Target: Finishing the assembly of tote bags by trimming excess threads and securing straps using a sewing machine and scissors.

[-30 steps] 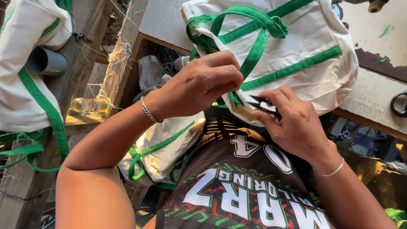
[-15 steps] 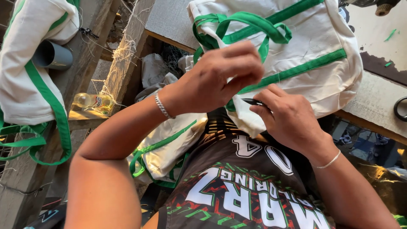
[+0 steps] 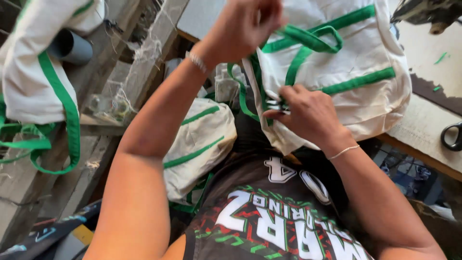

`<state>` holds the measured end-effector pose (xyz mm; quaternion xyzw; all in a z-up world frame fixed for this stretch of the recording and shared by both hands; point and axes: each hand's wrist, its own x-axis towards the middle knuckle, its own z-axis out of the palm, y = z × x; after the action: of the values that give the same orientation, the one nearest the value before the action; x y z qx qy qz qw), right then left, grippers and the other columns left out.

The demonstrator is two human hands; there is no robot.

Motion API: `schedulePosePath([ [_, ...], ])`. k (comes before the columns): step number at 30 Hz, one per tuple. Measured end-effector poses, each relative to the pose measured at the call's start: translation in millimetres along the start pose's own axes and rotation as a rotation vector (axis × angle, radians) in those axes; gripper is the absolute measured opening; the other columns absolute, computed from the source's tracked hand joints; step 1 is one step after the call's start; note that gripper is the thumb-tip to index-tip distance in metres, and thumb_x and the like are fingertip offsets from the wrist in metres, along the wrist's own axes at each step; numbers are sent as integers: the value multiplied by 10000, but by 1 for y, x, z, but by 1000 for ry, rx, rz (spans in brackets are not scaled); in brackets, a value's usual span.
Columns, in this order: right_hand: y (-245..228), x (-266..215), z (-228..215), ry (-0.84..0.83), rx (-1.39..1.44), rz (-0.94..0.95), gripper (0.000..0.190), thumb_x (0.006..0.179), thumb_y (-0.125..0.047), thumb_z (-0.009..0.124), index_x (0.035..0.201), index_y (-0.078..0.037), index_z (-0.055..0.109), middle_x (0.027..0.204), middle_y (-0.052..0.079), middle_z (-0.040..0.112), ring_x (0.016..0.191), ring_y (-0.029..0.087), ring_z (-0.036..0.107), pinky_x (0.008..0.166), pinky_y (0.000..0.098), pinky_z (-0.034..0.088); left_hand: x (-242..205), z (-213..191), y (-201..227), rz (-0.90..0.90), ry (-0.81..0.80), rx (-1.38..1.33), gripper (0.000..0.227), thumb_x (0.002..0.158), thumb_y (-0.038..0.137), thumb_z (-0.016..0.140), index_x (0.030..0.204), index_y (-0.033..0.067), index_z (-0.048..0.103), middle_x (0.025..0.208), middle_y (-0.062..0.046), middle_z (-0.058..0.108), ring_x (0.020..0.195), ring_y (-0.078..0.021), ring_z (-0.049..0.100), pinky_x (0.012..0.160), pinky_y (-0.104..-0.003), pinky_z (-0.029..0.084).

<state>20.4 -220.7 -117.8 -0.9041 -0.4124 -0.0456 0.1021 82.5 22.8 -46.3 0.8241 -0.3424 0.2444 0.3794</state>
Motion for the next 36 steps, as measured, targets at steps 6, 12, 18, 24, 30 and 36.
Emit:
schedulePosePath([
  [6, 56, 6, 25, 115, 568, 370, 322, 841, -221, 794, 1138, -144, 700, 917, 110, 711, 807, 338, 729, 673, 412, 584, -72, 39, -19, -208, -285, -180, 53, 1006, 169, 715, 1035, 149, 676, 952, -5, 681, 930, -279, 693, 792, -373, 542],
  [12, 57, 8, 6, -9, 750, 545, 280, 819, -245, 822, 1086, -200, 752, 813, 49, 696, 698, 186, 679, 629, 361, 530, -80, 71, -10, -100, -291, 272, 141, 868, 284, 771, 946, 249, 658, 981, 70, 578, 962, -234, 565, 732, -433, 394],
  [18, 36, 6, 0, 172, 931, 507, 164, 919, -122, 824, 1049, -121, 724, 670, -11, 523, 633, 33, 485, 544, 227, 409, -61, 59, 18, -444, -540, 171, 114, 1035, 314, 521, 1074, 208, 536, 839, -57, 696, 894, -379, 655, 745, -495, 354],
  [24, 52, 14, 2, 421, 1227, 385, 234, 945, 3, 817, 1093, -31, 638, 707, -6, 508, 565, 48, 568, 495, 156, 449, -33, 38, 36, -615, -349, -704, 311, 1072, 154, 537, 1355, 228, 432, 1317, -186, 685, 1319, -364, 596, 1111, -555, 408],
  [30, 60, 82, -69, 481, 1307, 159, 271, 968, -4, 799, 1164, -31, 613, 754, -31, 542, 633, 2, 562, 594, 140, 470, 24, -46, 8, -194, -41, -717, 374, 1111, -83, 492, 1375, 165, 399, 1531, -42, 432, 1536, -300, 326, 1163, -441, 456],
  [36, 37, 118, -138, 679, 911, 61, 178, 1085, -14, 732, 1121, -85, 573, 969, 13, 600, 847, 100, 544, 770, 236, 481, 93, -112, 61, 108, 7, 76, 374, 1023, -154, 643, 1166, 121, 434, 1178, -64, 602, 569, -134, 413, 601, -295, 383],
])
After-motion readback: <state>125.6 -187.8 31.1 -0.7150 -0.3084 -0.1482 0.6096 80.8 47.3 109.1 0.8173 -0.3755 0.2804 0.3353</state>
